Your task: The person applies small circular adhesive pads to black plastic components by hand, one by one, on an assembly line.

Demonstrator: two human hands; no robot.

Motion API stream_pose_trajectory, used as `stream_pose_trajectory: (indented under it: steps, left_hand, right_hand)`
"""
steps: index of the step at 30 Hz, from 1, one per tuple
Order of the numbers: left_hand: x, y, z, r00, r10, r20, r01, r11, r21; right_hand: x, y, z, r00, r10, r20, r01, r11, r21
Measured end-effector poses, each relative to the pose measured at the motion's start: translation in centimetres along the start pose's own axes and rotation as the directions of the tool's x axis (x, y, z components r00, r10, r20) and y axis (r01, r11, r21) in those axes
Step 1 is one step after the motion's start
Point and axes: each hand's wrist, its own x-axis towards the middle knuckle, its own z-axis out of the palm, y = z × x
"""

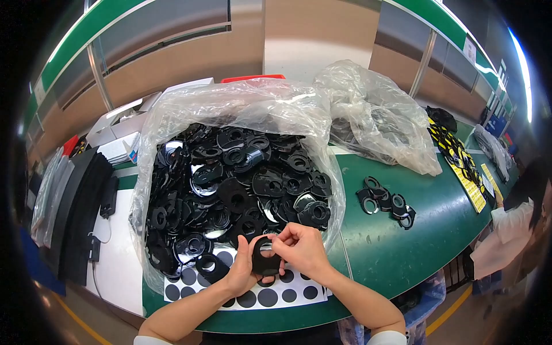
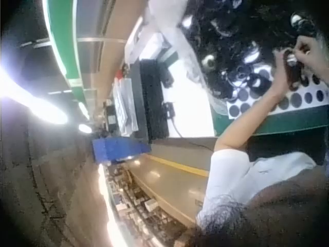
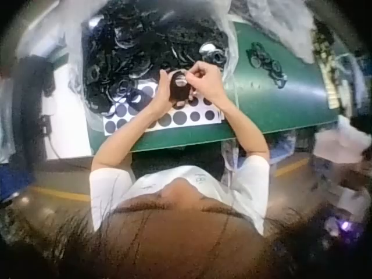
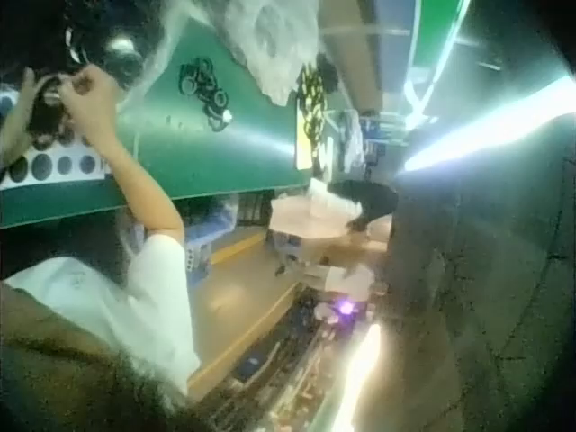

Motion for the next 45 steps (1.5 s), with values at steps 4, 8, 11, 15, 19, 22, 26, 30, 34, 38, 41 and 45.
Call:
stream_pose_trajectory:
  steps: [4, 8, 11, 15, 19, 22, 26, 30, 34, 38, 41, 45]
  left_hand:
    - [0.0, 0.3, 0.2, 0.998, -0.054, -0.018, 0.055, 0.998, 0.042]
    - [0.2, 0.4, 0.3, 0.996, -0.081, -0.045, 0.084, 0.993, 0.083]
    - [0.0, 0.8, 0.4, 0.993, -0.092, -0.072, 0.096, 0.994, 0.045]
    - [-0.1, 0.8, 0.0, 0.997, -0.083, 0.012, 0.083, 0.996, -0.042]
    - [0.0, 0.8, -0.3, 0.991, -0.134, 0.022, 0.135, 0.989, -0.066]
    - [0.3, 0.5, -0.1, 0.995, -0.091, 0.047, 0.094, 0.994, -0.058]
    - [-0.7, 1.4, 0.1, 0.982, 0.184, -0.052, -0.177, 0.978, 0.114]
    - [-1.2, 4.0, 0.1, 0.773, 0.620, 0.136, -0.148, -0.032, 0.988]
    - [-1.1, 3.5, 0.2, 0.730, 0.666, 0.153, 0.112, -0.338, 0.935]
    - [-0.6, 2.4, -0.5, 0.824, 0.563, 0.062, 0.208, -0.402, 0.892]
    - [-1.2, 2.5, -0.7, 0.804, 0.590, 0.065, 0.184, -0.352, 0.918]
    - [-0.5, 2.2, -0.9, 0.784, 0.616, 0.077, 0.157, -0.316, 0.936]
  right_hand:
    - [-0.4, -0.2, 0.4, 0.998, 0.065, -0.023, -0.066, 0.997, -0.036]
    - [-0.6, -0.7, 0.3, 0.978, -0.205, -0.036, 0.157, 0.841, -0.518]
    - [-0.5, -1.1, -0.4, 0.975, -0.213, 0.067, 0.216, 0.825, -0.521]
    - [-0.4, -1.0, -1.8, 0.970, -0.143, 0.195, 0.189, 0.952, -0.239]
    - [-0.1, -0.6, -1.9, 0.982, 0.026, 0.187, 0.026, 0.962, -0.270]
    - [0.0, 0.8, -1.6, 0.989, 0.015, 0.144, 0.016, 0.977, -0.212]
    - [1.9, -0.4, -4.3, 0.963, -0.168, -0.210, 0.114, 0.963, -0.246]
    - [2.6, 1.2, -12.6, 0.716, -0.442, -0.540, -0.123, 0.681, -0.722]
    - [1.6, 2.5, -14.6, 0.703, -0.445, -0.555, -0.363, 0.446, -0.818]
    - [2.1, 1.3, -9.3, 0.844, -0.478, -0.245, 0.135, 0.629, -0.765]
    - [0.0, -0.7, -2.9, 0.897, -0.215, 0.385, 0.397, 0.776, -0.491]
    - [-2.4, -1.2, 0.0, 0.786, -0.077, 0.613, 0.453, 0.746, -0.488]
